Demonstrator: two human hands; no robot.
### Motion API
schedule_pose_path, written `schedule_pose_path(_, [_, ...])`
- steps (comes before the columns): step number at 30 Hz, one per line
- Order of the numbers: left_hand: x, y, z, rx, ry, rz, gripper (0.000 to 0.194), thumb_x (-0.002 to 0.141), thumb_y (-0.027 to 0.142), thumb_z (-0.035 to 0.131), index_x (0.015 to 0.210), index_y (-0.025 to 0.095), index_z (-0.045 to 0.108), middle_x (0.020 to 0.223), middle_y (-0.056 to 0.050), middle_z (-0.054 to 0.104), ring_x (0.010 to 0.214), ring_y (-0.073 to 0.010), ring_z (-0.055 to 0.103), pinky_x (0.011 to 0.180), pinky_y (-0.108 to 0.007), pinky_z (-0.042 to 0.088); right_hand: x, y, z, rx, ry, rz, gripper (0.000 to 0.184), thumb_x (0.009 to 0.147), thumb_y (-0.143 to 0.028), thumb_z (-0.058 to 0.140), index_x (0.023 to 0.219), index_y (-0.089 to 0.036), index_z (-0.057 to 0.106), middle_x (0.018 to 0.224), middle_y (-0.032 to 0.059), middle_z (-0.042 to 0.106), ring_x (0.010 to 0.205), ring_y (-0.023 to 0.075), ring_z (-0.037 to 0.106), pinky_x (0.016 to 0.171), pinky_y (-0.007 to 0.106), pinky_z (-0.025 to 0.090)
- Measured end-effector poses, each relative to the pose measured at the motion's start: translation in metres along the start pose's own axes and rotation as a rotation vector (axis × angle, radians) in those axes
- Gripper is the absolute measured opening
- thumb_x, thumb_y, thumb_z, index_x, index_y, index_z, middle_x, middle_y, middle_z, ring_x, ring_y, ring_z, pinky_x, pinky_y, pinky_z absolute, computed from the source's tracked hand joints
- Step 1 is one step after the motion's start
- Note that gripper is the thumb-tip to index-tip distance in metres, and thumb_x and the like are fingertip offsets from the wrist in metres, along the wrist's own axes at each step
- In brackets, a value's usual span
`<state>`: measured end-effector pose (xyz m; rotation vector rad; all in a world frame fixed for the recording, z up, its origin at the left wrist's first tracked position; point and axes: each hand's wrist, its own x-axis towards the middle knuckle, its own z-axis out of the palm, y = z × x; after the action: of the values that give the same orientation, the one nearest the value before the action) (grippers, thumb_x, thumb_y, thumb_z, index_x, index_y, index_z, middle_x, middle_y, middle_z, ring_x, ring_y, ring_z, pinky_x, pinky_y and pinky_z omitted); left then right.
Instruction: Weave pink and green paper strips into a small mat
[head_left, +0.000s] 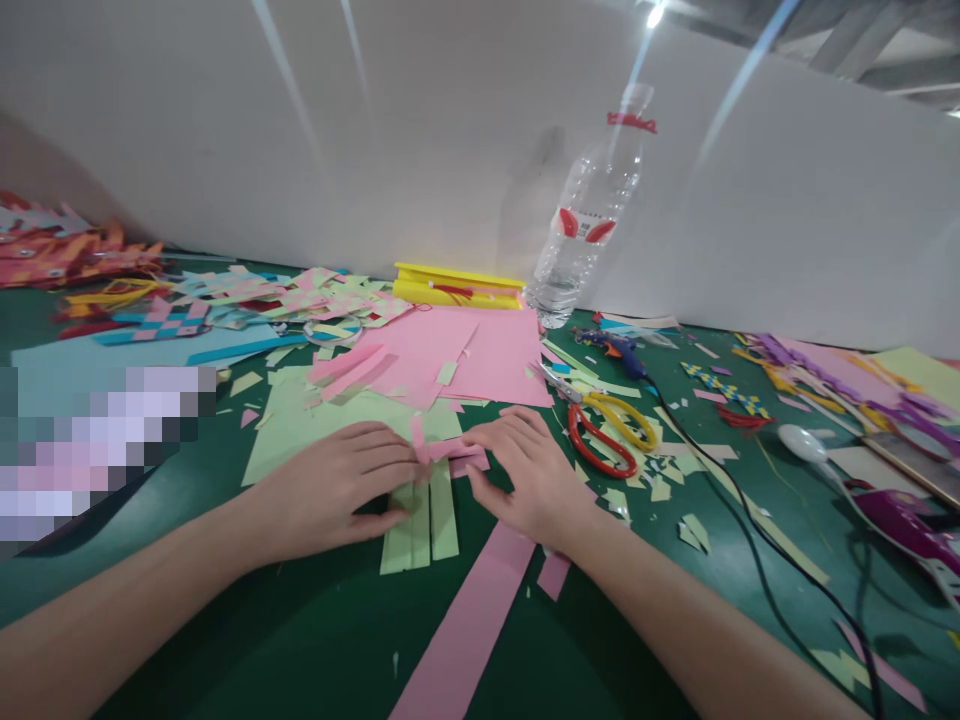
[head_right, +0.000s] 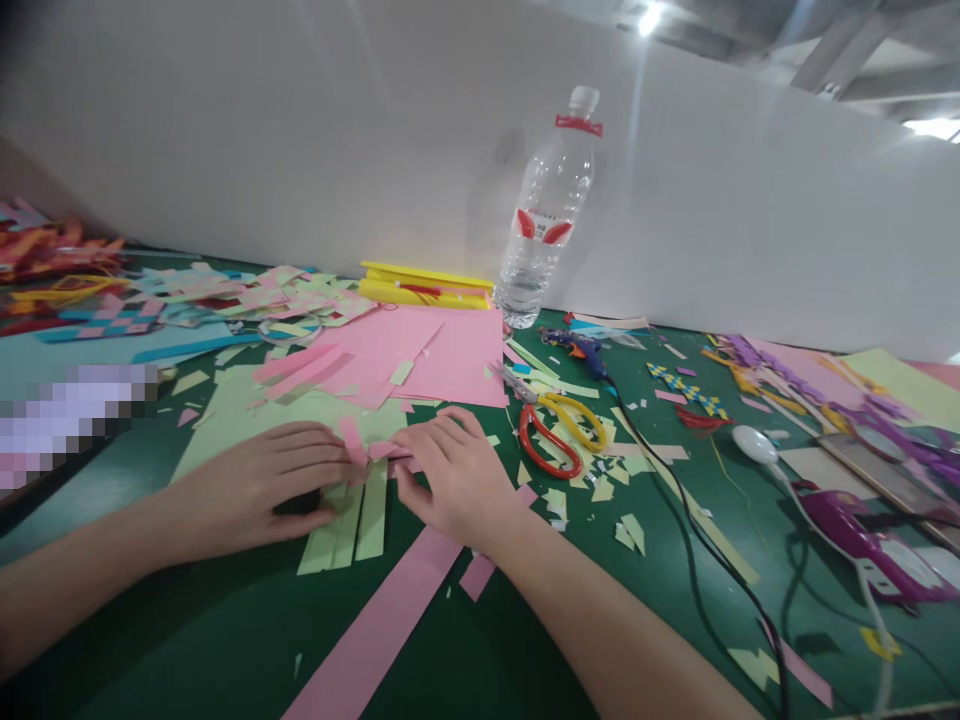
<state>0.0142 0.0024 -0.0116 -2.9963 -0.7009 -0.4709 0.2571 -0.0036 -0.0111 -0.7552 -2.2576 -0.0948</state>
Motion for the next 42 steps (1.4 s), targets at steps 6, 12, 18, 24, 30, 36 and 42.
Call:
schedule_pose_path(6, [-0.002, -0.002, 0.001, -0.013, -0.006, -0.029, 0.023, 0.092, 0.030, 0.050, 0.110, 0.020, 0.061, 0.103, -0.007, 0.070, 0.098, -0.0228, 0.061, 0.089, -0.038, 0.048, -0.003, 0.002, 0.001, 0.139, -0.227, 0.114, 0.020, 0.081, -0.041, 0.067, 0.088, -0.021, 0.066, 0.088, 0.0016, 0.068, 0.086, 0.0166, 0.058, 0.092, 0.038, 0.034])
schedule_pose_path(12, [-0.002, -0.001, 0.001, -0.007, 0.021, -0.039, 0.022, 0.091, 0.031, 0.051, 0.107, 0.020, 0.062, 0.100, -0.005, 0.071, 0.095, -0.0221, 0.061, 0.086, -0.036, 0.049, -0.004, -0.002, 0.002, 0.180, -0.355, 0.176, 0.043, 0.067, -0.053, 0.077, 0.096, -0.023, 0.069, 0.098, 0.0030, 0.063, 0.095, 0.0198, 0.052, 0.096, 0.040, 0.031])
schedule_pose_path(18, [-0.004, -0.001, 0.002, 0.000, 0.031, -0.049, 0.021, 0.092, 0.032, 0.051, 0.107, 0.021, 0.061, 0.100, -0.004, 0.071, 0.097, -0.0222, 0.061, 0.088, -0.035, 0.048, -0.002, -0.003, 0.004, 0.204, -0.376, 0.228, 0.034, 0.072, -0.049, 0.074, 0.092, -0.022, 0.070, 0.096, 0.0026, 0.063, 0.093, 0.0190, 0.052, 0.093, 0.040, 0.031])
schedule_pose_path(24, [-0.005, -0.001, 0.002, -0.006, 0.019, -0.064, 0.019, 0.092, 0.031, 0.051, 0.106, 0.020, 0.057, 0.097, -0.005, 0.069, 0.095, -0.0235, 0.062, 0.081, -0.036, 0.050, -0.002, -0.002, 0.008, 0.176, -0.363, 0.233, 0.024, 0.076, -0.043, 0.073, 0.088, -0.023, 0.071, 0.088, 0.0003, 0.063, 0.088, 0.0170, 0.053, 0.093, 0.039, 0.030])
schedule_pose_path(30, [-0.005, 0.000, 0.002, -0.028, 0.028, -0.083, 0.016, 0.092, 0.031, 0.048, 0.103, 0.021, 0.054, 0.095, -0.005, 0.067, 0.090, -0.0209, 0.063, 0.077, -0.032, 0.049, 0.001, -0.002, 0.014, 0.151, -0.365, 0.263, 0.016, 0.083, -0.038, 0.067, 0.083, -0.023, 0.071, 0.090, -0.0010, 0.067, 0.088, 0.0148, 0.054, 0.090, 0.036, 0.029])
schedule_pose_path(36, [-0.004, 0.001, 0.003, -0.027, -0.002, -0.104, 0.019, 0.093, 0.033, 0.047, 0.105, 0.020, 0.054, 0.100, -0.006, 0.065, 0.088, -0.0212, 0.062, 0.073, -0.032, 0.049, 0.006, -0.003, 0.014, 0.202, -0.297, 0.365, 0.023, 0.091, -0.037, 0.056, 0.083, -0.021, 0.070, 0.076, -0.0008, 0.061, 0.078, 0.0141, 0.052, 0.087, 0.035, 0.030])
schedule_pose_path(42, [-0.005, 0.002, 0.003, -0.011, -0.001, -0.079, 0.021, 0.092, 0.029, 0.050, 0.111, 0.022, 0.055, 0.102, -0.006, 0.064, 0.091, -0.0217, 0.061, 0.079, -0.034, 0.049, 0.011, -0.004, 0.015, 0.243, -0.286, 0.518, 0.037, 0.096, -0.034, 0.046, 0.069, -0.020, 0.066, 0.073, -0.0011, 0.059, 0.079, 0.0148, 0.053, 0.086, 0.036, 0.028])
